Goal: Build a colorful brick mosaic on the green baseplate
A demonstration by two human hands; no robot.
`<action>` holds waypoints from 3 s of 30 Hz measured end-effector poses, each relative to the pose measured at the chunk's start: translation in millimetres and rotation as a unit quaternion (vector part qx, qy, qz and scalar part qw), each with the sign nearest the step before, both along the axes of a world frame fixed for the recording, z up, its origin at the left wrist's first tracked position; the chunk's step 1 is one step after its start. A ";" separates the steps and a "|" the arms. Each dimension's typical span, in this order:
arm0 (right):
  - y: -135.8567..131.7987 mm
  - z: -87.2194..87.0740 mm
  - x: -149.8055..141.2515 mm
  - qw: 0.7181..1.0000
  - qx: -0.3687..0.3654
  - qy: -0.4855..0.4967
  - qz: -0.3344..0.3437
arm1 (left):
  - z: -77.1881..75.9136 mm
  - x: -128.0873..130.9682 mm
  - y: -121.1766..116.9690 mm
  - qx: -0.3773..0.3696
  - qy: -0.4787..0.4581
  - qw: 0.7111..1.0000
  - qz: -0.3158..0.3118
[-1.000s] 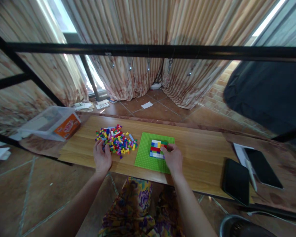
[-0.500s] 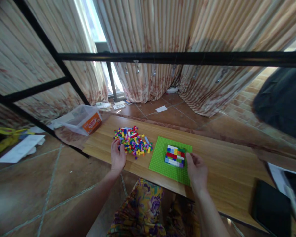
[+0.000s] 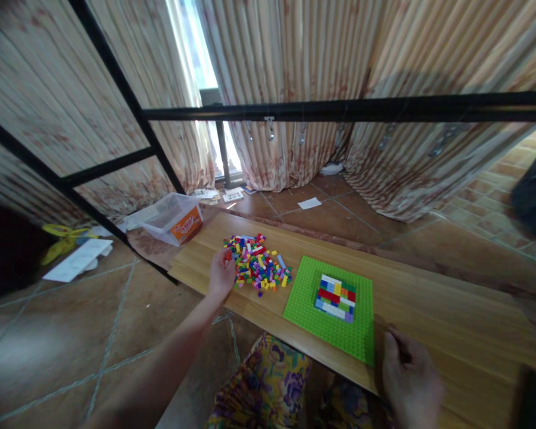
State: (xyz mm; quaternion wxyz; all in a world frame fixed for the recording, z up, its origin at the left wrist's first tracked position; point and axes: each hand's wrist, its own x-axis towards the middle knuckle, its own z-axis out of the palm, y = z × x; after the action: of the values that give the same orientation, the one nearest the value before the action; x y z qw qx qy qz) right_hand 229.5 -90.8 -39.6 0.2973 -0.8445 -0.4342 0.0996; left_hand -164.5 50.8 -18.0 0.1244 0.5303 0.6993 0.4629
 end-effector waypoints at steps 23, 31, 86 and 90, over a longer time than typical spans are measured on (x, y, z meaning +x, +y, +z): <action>2.2 -2.6 -6.5 0.999 0.024 -0.021 0.012 | 33.6 11.6 60.6 -0.155 0.292 0.939 -0.096; 2.5 -5.3 -7.5 0.995 0.086 -0.031 0.036 | 38.9 11.1 57.8 -0.155 0.269 0.946 -0.099; 41.1 27.8 -27.6 0.944 0.181 0.195 0.195 | 38.5 183.5 -73.9 -0.171 -0.141 0.925 -0.310; 49.9 24.7 -27.6 0.944 0.160 0.209 0.200 | 35.0 179.4 -77.5 -0.063 0.058 0.930 -0.357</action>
State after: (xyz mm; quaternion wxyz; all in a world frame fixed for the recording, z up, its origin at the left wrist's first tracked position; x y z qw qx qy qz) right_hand 201.9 -40.9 -14.9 0.4870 -0.6415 -0.5324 0.2606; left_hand 14.9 -26.7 17.0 0.2735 0.7622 0.4973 0.3114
